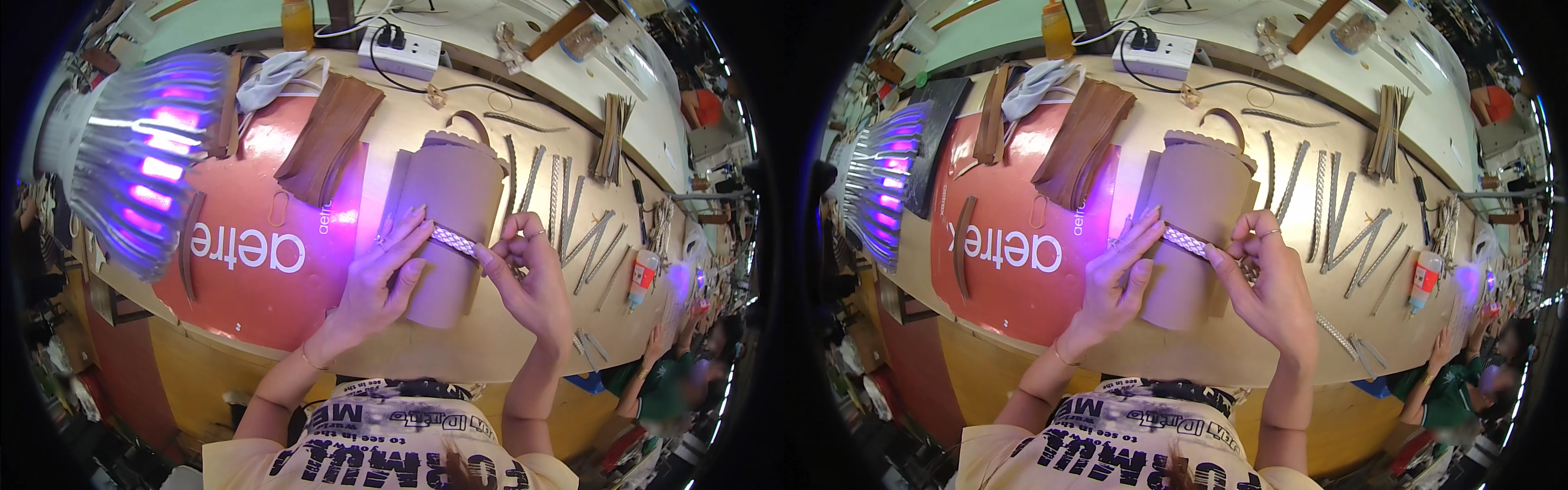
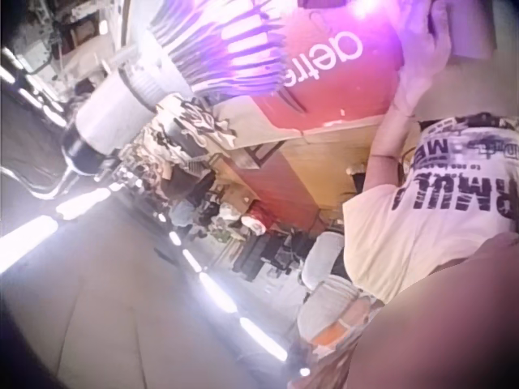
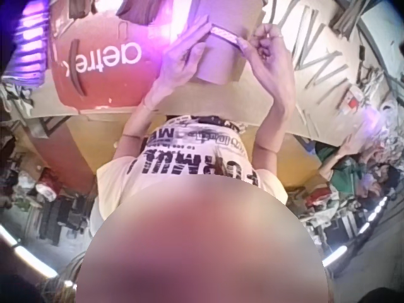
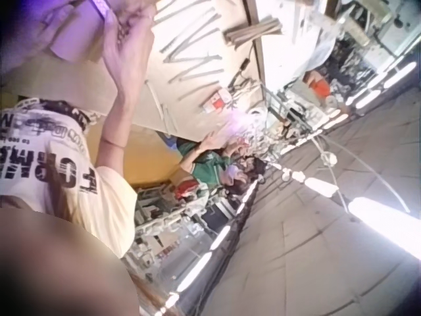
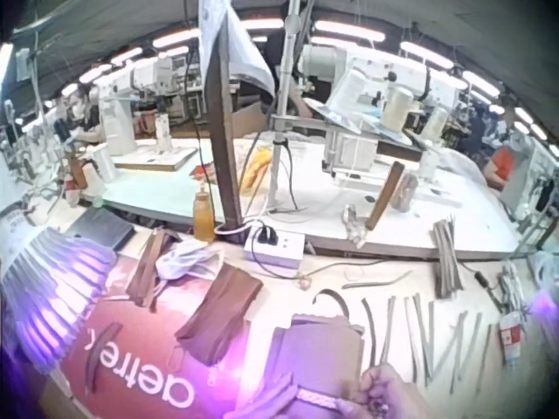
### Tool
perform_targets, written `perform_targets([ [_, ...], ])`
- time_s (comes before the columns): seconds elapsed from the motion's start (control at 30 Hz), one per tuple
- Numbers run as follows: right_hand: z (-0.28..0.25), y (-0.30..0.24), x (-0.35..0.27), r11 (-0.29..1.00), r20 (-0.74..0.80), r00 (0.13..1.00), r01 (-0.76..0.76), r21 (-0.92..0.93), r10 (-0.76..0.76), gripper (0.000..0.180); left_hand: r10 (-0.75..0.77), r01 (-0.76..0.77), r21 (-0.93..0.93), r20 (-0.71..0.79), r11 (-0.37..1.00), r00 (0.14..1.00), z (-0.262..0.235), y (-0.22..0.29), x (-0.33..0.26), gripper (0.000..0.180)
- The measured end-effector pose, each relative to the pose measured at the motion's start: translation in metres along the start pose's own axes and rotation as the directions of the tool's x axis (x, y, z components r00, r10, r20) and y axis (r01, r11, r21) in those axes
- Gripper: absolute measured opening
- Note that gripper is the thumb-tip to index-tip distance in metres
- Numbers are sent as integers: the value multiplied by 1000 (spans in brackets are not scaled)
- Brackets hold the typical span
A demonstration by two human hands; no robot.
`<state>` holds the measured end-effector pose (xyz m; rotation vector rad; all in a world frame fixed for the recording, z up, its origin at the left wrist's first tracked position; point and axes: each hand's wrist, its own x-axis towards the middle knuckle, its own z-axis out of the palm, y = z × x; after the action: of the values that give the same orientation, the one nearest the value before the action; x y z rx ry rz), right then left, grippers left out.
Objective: The person assembles a handbag by attaching braided straps to a cardboard form. They repeatedly pick up straps, position them on the form, and press them into place under a purple UV lamp. The person handles multiple straps and adjusts their placement throughout the clip.
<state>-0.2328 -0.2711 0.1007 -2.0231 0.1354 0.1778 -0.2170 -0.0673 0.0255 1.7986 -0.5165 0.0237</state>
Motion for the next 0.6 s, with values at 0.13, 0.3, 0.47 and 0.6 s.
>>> perform_targets([
  [0.13,1,11,0,997,-21,1000,16,73,-14,25,0,-1,33,15,999,1000,-1,2,1,36],
  [0.3,1,15,0,990,-14,1000,14,142,-12,25,1,-2,67,17,998,1000,0,2,2,36],
  [0.47,3,22,1,980,-15,999,31,197,-28,25,9,-11,97,21,995,1000,0,1,3,35],
  [0.6,4,29,0,960,23,999,-47,277,42,26,20,-23,135,24,991,1000,-1,1,2,35],
])
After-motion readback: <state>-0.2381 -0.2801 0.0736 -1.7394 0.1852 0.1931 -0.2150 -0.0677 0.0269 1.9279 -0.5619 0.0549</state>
